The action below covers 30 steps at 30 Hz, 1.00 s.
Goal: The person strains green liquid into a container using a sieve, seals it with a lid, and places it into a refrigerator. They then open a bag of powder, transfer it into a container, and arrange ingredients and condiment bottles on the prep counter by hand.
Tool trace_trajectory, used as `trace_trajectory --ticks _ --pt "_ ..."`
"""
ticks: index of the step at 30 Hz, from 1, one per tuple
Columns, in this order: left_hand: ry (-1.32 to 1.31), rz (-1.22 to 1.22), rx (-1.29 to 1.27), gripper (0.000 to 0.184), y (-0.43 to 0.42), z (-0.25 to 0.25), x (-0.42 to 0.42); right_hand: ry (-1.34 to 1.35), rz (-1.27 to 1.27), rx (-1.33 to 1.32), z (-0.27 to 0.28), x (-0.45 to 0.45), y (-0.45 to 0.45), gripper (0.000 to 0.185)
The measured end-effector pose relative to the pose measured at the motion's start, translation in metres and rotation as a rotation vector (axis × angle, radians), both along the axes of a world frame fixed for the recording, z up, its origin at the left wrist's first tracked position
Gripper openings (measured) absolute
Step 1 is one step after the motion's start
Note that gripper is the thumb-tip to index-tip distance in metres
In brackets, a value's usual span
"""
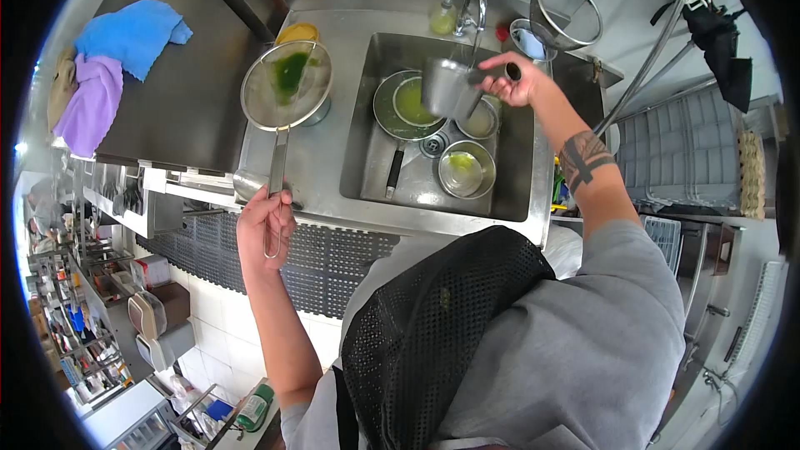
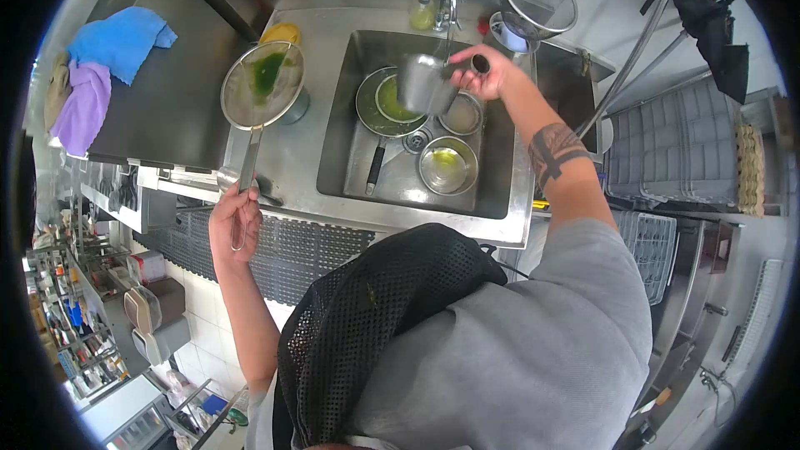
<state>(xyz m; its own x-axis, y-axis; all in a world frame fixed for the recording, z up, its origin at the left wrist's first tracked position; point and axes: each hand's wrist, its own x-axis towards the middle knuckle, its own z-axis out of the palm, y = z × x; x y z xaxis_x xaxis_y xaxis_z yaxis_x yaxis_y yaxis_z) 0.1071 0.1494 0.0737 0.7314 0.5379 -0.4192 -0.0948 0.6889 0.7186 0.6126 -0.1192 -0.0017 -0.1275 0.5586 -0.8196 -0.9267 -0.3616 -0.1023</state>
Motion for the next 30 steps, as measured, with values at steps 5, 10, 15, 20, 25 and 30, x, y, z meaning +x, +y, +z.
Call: trace_trajectory --ticks 5,10,15,20,25,30 --pt "0.047 0.009 0.031 0.027 0.001 0.000 -0.001 -0.041 -0.041 0.103 0.014 0.054 -0.009 0.065" --pt "0.014 -0.003 0.023 0.021 0.003 -0.002 -0.001 0.060 0.009 -0.020 -0.013 0.023 -0.014 0.064" --pt "0.059 0.010 0.044 0.019 -0.001 0.006 0.003 -0.180 0.208 -0.084 -0.059 -0.045 -0.017 0.033" --pt "0.071 -0.006 0.037 0.019 0.000 0.010 0.002 -0.593 0.056 -0.144 -0.089 -0.117 -0.024 0.013" --pt "0.052 -0.039 0.027 0.018 0.007 0.004 -0.003 -0.570 -0.150 -0.079 -0.121 -0.136 -0.027 0.011" --pt "0.069 -0.020 0.065 0.017 0.005 0.005 -0.004 -1.577 0.417 -0.425 -0.158 -0.138 -0.033 0.071"
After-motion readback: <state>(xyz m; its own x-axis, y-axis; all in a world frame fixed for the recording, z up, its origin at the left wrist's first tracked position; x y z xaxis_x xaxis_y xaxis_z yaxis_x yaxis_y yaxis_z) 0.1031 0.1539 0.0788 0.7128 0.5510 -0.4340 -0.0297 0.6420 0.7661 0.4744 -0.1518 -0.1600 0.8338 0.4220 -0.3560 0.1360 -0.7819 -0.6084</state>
